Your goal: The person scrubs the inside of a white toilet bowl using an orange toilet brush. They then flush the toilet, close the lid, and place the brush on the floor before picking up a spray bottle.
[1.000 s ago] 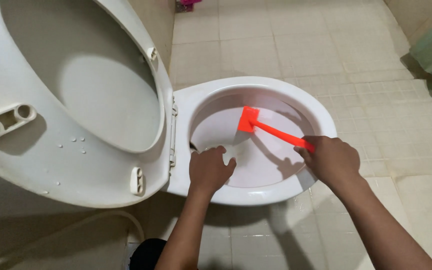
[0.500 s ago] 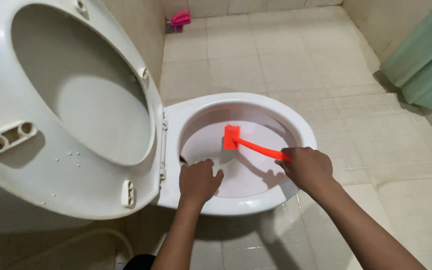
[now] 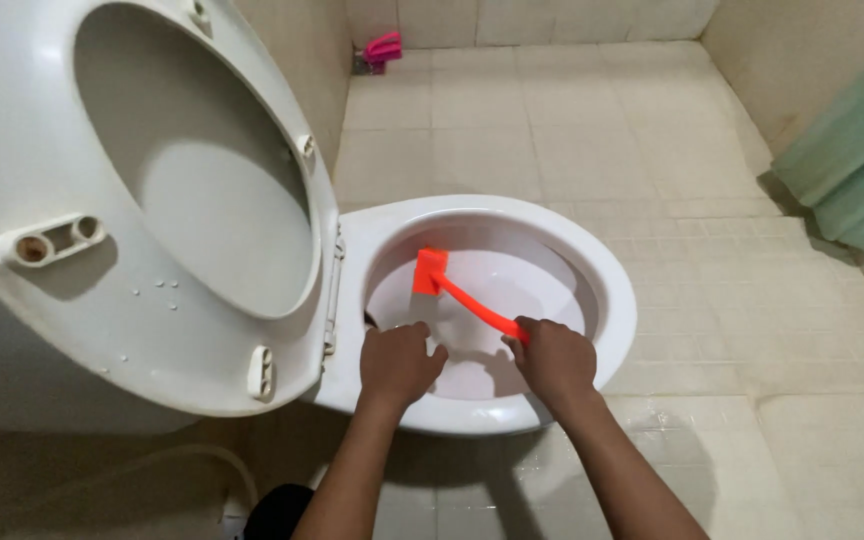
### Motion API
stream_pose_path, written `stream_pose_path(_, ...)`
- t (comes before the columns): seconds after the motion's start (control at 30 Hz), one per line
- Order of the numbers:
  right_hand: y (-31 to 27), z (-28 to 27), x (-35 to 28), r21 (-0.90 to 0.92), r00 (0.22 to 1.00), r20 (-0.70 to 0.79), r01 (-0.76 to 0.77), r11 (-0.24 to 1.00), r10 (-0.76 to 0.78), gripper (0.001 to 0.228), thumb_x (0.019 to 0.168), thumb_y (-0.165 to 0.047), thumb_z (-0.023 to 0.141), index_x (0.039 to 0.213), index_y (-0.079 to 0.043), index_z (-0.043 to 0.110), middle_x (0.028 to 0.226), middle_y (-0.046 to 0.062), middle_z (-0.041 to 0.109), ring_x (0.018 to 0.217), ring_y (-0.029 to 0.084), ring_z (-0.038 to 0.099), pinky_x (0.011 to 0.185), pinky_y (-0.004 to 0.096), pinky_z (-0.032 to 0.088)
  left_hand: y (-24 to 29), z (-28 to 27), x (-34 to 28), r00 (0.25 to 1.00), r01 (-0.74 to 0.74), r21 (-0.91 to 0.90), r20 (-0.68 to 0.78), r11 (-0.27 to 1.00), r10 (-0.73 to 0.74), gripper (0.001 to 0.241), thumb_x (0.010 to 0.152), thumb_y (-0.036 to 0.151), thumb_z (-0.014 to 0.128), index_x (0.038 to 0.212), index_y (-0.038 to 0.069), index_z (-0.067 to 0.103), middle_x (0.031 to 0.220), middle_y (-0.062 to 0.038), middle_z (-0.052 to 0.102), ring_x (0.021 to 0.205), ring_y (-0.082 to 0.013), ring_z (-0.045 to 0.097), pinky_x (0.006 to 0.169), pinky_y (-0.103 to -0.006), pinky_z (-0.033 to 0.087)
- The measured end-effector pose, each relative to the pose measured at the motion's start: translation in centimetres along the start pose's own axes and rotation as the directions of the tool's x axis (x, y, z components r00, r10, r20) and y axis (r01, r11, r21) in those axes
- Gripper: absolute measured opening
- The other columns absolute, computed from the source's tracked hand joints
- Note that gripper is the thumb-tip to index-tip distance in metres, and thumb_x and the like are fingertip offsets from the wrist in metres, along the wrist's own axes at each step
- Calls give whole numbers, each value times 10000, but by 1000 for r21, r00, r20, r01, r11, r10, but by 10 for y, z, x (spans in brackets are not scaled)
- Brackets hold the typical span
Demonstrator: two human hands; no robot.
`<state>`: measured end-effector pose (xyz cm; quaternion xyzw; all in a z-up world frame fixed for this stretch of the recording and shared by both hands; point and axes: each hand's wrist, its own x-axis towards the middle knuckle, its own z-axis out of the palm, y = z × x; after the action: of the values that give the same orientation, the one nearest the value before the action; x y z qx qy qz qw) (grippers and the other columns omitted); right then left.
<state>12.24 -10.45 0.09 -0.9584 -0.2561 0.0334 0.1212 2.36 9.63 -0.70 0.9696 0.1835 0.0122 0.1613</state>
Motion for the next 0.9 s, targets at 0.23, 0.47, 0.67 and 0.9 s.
stream_pose_path(0.23,6,-69,-3,-56,970,171,-164,985,171,267,922,-477,682,1004,-245,784,844,66,754,786,298,733,674,457,568,6,-4,1,999,24,47,41,999,-26,412,885,455,660,1086,102,727,921,-122,765,876,-303,709,869,-474,453)
stream_pose_path(0.47,-6,-19,-4,-78,983,166,-62,995,74,261,921,-455,701,981,-216,785,854,70,762,829,288,735,705,446,568,7,-8,-7,999,32,3,20,999,-32,400,882,438,653,1067,93,736,921,-108,764,889,-286,706,877,-463,442)
stream_pose_path(0.67,10,-16,-7,-106,996,92,8,994,1,227,915,-417,690,999,-221,767,825,71,748,802,287,734,669,450,565,3,-4,-5,1000,20,-47,-20,999,-21,409,879,430,655,1104,97,730,935,-112,763,892,-293,700,866,-464,442)
stream_pose_path(0.9,6,-46,-7,-129,990,110,-73,989,88,266,933,-447,674,1006,-206,759,797,72,743,745,291,724,619,461,560,5,-3,-4,998,59,-61,-18,996,-60,400,882,411,651,1118,96,720,973,-107,760,900,-296,701,864,-468,442)
